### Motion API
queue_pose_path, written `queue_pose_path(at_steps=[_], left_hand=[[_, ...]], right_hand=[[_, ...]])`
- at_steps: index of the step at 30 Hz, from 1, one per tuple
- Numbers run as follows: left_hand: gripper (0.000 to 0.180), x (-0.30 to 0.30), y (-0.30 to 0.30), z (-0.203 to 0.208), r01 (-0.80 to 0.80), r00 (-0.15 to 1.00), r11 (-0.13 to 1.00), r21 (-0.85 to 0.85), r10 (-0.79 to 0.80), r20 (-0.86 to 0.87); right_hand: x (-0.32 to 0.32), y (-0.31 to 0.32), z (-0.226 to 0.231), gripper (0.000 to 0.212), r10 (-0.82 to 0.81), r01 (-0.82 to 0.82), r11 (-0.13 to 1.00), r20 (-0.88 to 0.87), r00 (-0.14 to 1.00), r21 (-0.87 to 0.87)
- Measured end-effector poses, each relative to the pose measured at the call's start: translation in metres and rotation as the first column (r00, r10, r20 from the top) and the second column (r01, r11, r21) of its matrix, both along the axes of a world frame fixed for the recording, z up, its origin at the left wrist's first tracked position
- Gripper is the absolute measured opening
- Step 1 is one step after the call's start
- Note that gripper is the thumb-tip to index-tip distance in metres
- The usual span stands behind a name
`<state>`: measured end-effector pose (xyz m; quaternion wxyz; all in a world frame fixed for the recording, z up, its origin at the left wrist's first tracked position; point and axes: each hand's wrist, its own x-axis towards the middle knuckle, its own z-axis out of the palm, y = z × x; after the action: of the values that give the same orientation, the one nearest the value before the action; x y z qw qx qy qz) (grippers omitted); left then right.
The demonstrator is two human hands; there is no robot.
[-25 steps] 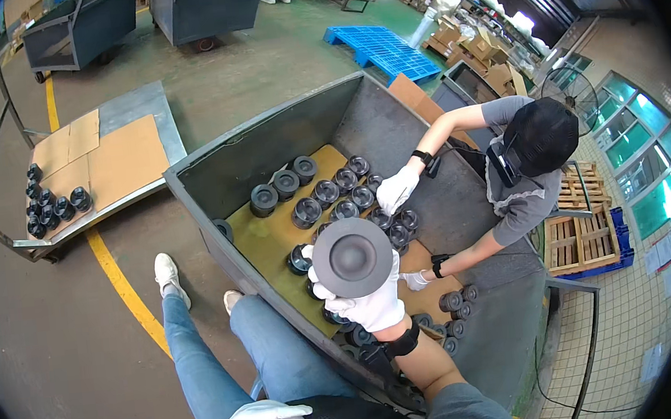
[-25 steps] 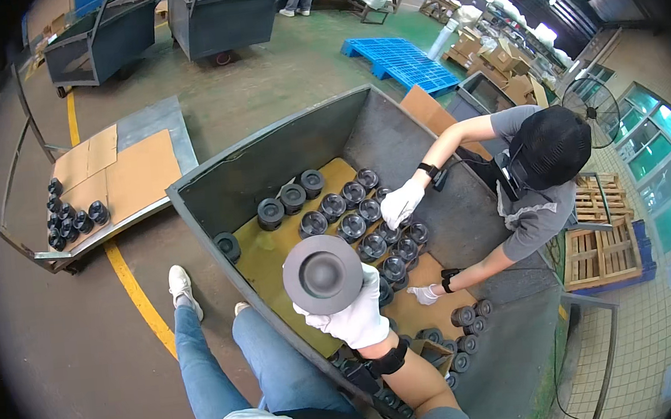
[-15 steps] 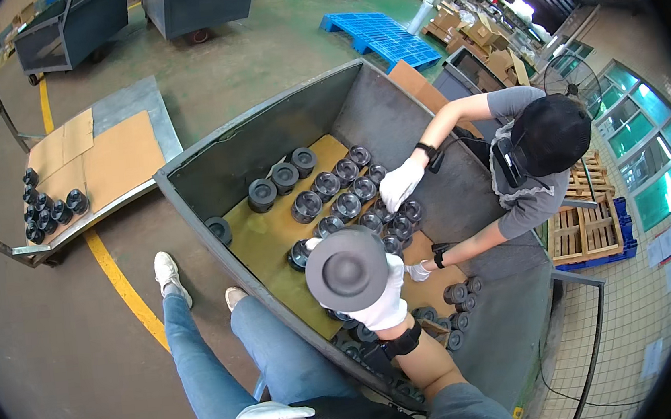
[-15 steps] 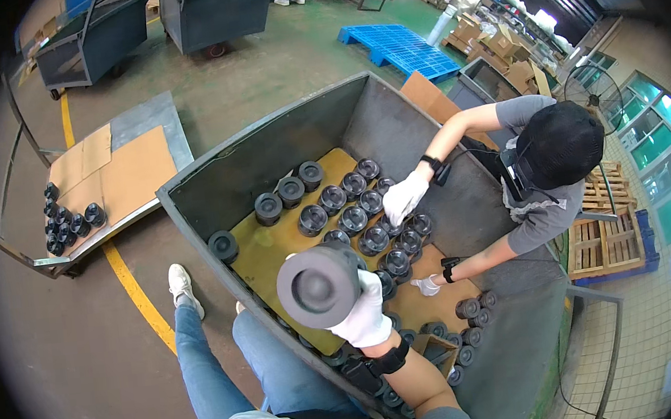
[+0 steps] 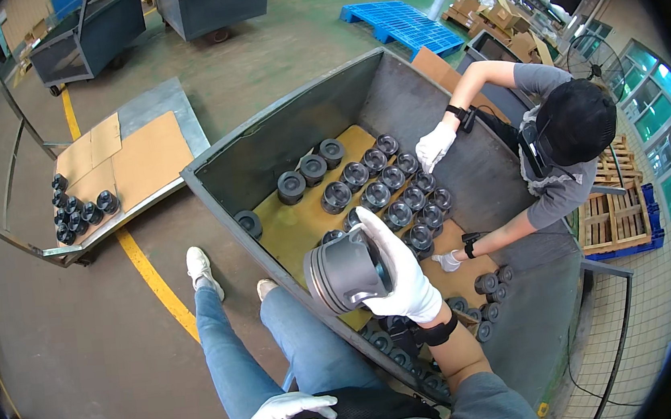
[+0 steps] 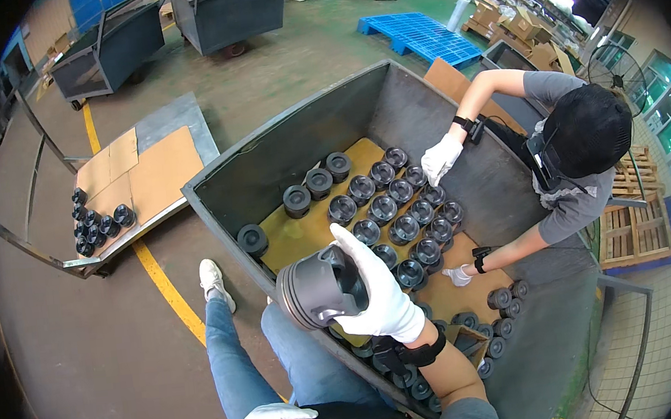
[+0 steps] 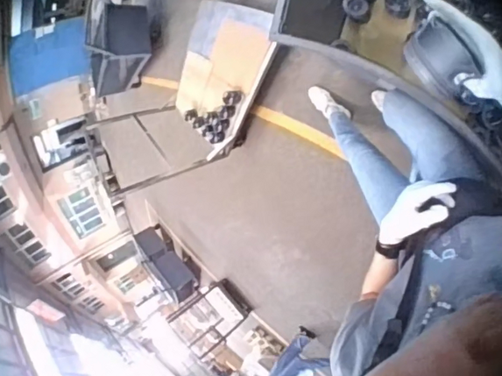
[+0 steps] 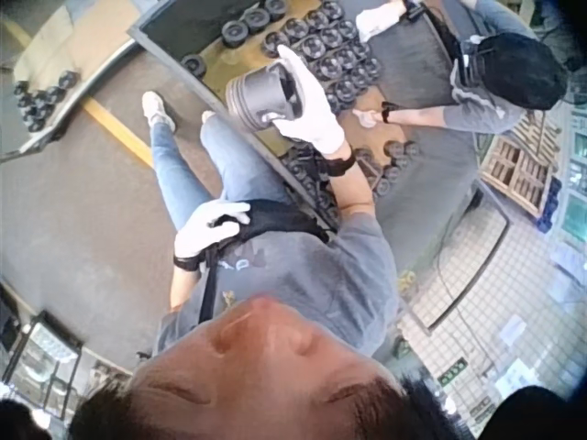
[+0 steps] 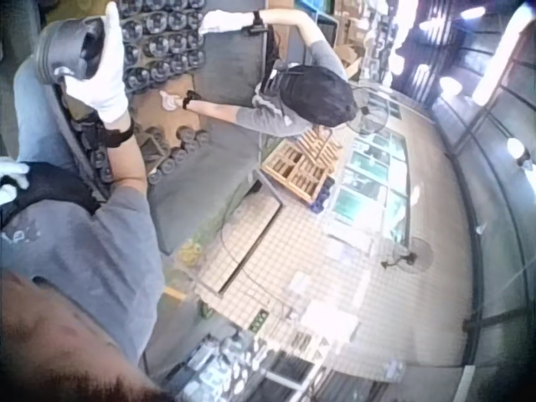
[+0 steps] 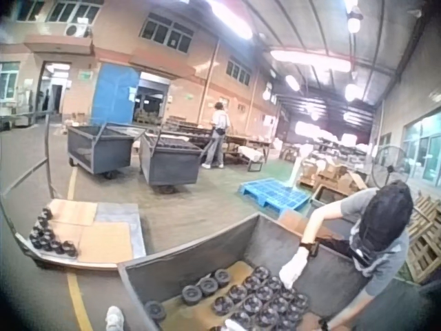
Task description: Inspecting engine pistons for quality and sorting them into a metal storage bin.
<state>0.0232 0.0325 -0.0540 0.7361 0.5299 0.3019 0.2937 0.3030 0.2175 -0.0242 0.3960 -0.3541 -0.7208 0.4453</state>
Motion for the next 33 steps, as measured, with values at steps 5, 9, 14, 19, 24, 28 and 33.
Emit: queue_pose_path(at_steps=[5,9,14,19,24,28,33], left_hand=[[0.044,-0.002,-0.004,0.001,-0.001,0.998,0.998,0.064,-0.003,0.057],[0.044,-0.003,-0.008,0.003,-0.02,0.998,0.999,0.028,0.019,0.058],[0.039,-0.011,0.001,0.011,-0.135,0.99,0.99,0.044,0.136,-0.027],[0.094,-0.015,0.017,0.024,-0.57,0.801,0.806,-0.158,0.588,0.109],[0.128,0.016,0.042,0.048,-0.615,0.732,0.772,-0.161,0.635,0.247],[0.111,0.023,0.036,0.048,-0.689,0.668,0.703,-0.178,0.71,0.222],[0.1,0.02,0.028,0.05,-0.737,0.632,0.665,-0.12,0.742,0.225]], right_hand=[[-0.004,0.0,0.002,0.101,-0.011,0.006,0.992,0.045,0.999,0.124],[-0.009,-0.002,0.005,0.096,0.013,-0.012,0.998,-0.017,1.0,0.069],[-0.017,-0.009,0.006,0.094,0.058,-0.056,0.996,-0.018,0.998,0.072],[-0.04,-0.019,0.018,0.099,0.186,-0.19,0.979,-0.06,0.981,-0.073],[-0.065,-0.03,0.03,0.093,0.298,-0.298,0.954,0.017,0.954,0.01],[-0.081,-0.037,0.028,0.092,0.325,-0.326,0.945,-0.026,0.945,-0.016],[-0.089,-0.039,0.03,0.09,0.372,-0.377,0.926,-0.102,0.923,-0.034]])
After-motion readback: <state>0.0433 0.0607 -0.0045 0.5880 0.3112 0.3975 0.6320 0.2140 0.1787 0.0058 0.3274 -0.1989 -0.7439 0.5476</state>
